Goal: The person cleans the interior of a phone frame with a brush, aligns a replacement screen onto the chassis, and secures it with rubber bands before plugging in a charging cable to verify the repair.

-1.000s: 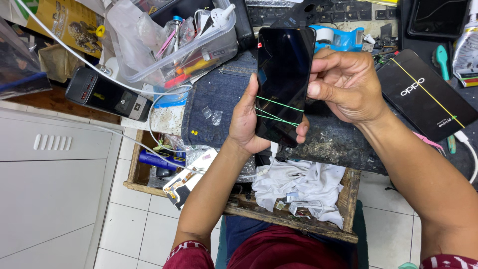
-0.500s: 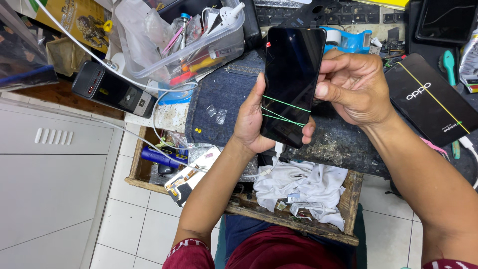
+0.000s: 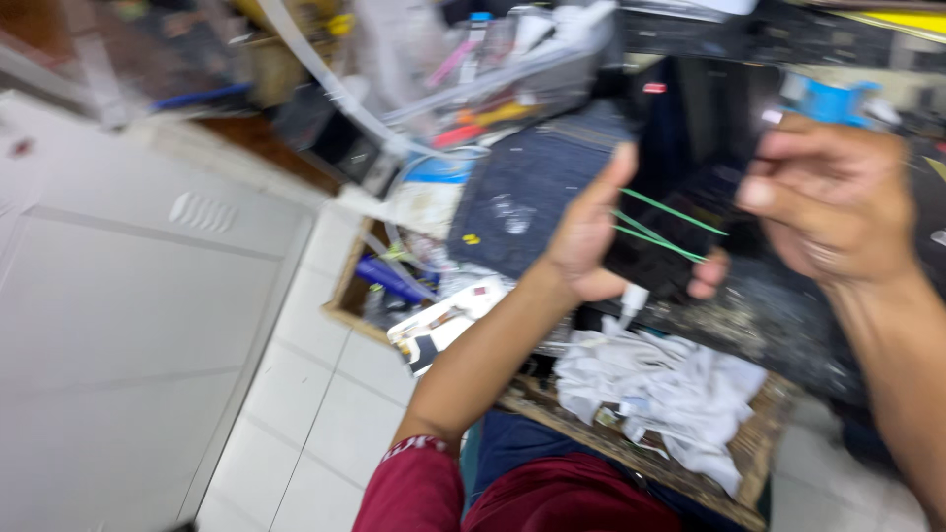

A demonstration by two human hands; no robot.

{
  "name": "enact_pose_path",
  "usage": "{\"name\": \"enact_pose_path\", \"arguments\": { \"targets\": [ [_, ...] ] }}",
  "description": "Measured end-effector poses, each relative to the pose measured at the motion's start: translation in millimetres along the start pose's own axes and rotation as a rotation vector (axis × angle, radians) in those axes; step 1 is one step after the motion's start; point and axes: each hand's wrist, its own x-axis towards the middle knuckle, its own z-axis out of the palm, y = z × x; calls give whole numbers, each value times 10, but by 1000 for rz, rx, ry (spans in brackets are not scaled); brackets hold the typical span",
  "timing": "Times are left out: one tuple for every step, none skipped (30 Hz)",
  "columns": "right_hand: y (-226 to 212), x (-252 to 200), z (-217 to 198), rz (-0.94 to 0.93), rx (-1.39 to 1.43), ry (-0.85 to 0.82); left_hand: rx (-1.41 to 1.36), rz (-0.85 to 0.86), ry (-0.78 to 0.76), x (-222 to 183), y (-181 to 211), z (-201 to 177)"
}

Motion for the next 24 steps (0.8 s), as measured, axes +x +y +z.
{"name": "enact_pose_path", "arguments": {
  "targets": [
    [22,-19,-47,-1,0,5,3,17,-27,-6,2,-9],
    [50,-18,-79,-1,0,10,1,36,-40,-26,8,-16],
    [127,17,-78,41,0,-18,-8,49,-59,-17,-4,-32],
    [192,66,-61,81,-1,-48,-21,64,-65,-17,-10,-49],
    [111,83,-97,173,-42,-81,-47,66,-79,-6,-31,-66],
    [78,121,-101,262,-83,-116,-46,87,-99,-8,-30,-83],
    [76,133,-83,316,-91,-125,-55,96,-124,3,-44,-103],
    [62,155,-86,369,-101,-133,-64,105,-148,-1,-40,-121],
    [48,158,-96,397,-111,-138,-63,105,-143,-7,-47,-135],
    [37,150,-117,424,-121,-143,-61,105,-137,-14,-49,-147],
    [57,142,-137,423,-126,-146,-56,106,-136,-17,-40,-158],
    [56,103,-172,416,-152,-139,-50,108,-134,-25,-38,-166],
    [105,145,-215,407,-171,-155,-44,112,-139,-23,-43,-172],
    [135,157,-261,392,-211,-161,-45,112,-142,-14,-38,-179],
    [155,144,-305,385,-233,-162,-47,111,-143,-17,-48,-184],
    [170,125,-342,379,-255,-162,-56,105,-141,-15,-49,-190],
    [184,117,-368,377,-260,-163,-62,99,-139,-13,-40,-193],
    [194,119,-387,369,-262,-161,-61,100,-153,-11,-40,-193],
    [200,115,-394,362,-264,-161,-60,102,-167,-12,-49,-192],
    [208,120,-392,348,-263,-158,-60,102,-169,-12,-43,-191],
    [205,126,-385,339,-266,-154,-63,101,-171,-14,-47,-188],
    [197,130,-367,330,-268,-150,-67,98,-162,-14,-39,-185],
    [186,146,-343,320,-275,-145,-69,93,-153,-11,-30,-178],
    [182,146,-297,292,-217,-117,-64,97,-142,-13,-31,-166]
  ]
}}
